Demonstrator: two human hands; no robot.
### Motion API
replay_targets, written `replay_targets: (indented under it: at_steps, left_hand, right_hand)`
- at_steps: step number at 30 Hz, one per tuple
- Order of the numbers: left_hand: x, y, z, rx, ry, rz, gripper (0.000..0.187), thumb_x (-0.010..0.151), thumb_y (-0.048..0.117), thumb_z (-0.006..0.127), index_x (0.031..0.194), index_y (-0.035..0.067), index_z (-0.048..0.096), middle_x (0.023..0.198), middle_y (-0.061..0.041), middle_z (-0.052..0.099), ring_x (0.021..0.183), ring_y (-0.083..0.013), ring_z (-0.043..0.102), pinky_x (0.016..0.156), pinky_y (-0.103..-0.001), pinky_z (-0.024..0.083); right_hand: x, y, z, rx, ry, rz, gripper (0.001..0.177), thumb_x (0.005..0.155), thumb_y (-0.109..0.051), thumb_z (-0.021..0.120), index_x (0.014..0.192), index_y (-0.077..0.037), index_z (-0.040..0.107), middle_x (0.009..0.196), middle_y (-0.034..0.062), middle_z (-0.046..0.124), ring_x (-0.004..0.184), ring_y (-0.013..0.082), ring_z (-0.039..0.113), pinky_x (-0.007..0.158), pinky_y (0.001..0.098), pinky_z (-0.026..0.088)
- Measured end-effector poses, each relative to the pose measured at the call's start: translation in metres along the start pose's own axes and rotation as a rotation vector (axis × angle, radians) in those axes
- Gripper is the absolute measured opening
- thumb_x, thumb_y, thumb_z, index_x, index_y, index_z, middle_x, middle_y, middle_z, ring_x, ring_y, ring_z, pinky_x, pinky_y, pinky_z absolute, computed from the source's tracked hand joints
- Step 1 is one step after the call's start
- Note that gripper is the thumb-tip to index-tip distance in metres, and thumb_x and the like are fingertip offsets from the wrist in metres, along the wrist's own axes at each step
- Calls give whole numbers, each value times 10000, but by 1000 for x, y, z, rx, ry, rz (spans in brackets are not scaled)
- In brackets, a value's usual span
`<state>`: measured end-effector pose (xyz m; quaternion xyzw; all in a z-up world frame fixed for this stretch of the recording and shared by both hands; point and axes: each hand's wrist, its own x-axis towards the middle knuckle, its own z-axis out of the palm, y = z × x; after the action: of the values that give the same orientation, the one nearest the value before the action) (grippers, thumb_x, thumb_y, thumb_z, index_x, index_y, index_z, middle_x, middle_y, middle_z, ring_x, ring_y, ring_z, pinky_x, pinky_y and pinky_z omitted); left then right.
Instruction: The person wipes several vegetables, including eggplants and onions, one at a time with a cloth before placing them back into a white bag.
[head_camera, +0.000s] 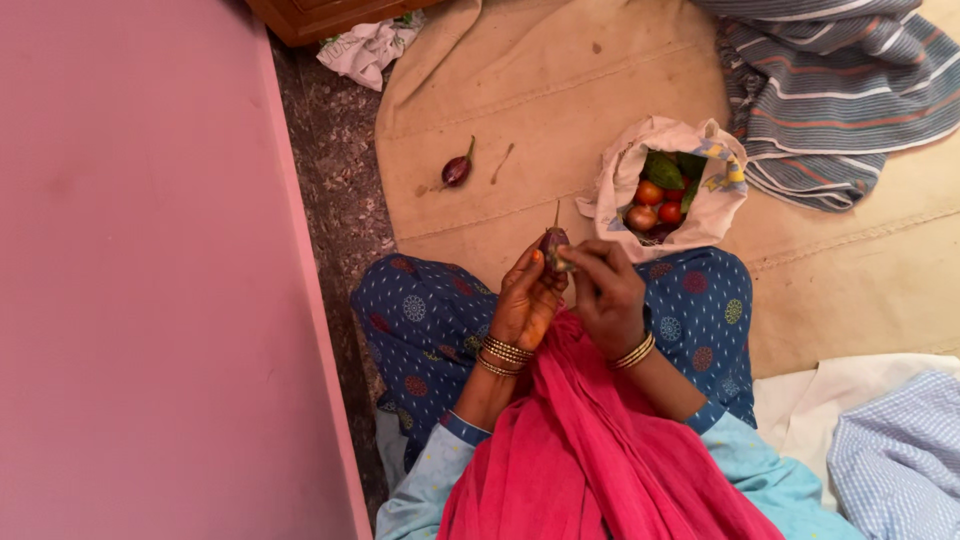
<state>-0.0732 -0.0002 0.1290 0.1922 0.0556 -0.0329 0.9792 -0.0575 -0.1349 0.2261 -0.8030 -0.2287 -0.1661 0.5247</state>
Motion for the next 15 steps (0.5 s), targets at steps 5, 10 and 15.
replay_targets:
  at_steps: [5, 10, 15]
  left_hand:
    - [0, 10, 14, -9, 75, -20, 425, 1071, 203, 575, 1453, 29, 510, 1220, -118, 687, 1053, -179, 679, 907, -315, 574]
    - [2, 16, 28, 23, -3, 2, 441, 1040, 241, 565, 1448, 89, 498, 1244, -133, 702, 1030, -177, 680, 910, -310, 573]
    - [1, 0, 20, 105, 9, 19, 446, 1083, 190, 618, 1483, 19, 519, 1186, -76, 692, 997, -148, 669, 845, -293, 568]
  right_hand:
    - [-20, -1, 6, -118, -34, -129, 364, 855, 120, 649, 1158, -61, 738, 1087, 126, 666, 968, 276, 691, 816, 339, 565]
    - [-30, 3, 3, -14, 24, 23, 354, 886, 142, 642, 1162, -56, 741, 1081, 116, 671, 931, 235, 688, 767, 316, 559]
    - [-16, 4, -5, -11, 83, 13, 329, 899, 128, 664, 1171, -44, 733, 1084, 116, 660, 961, 241, 685, 810, 307, 548]
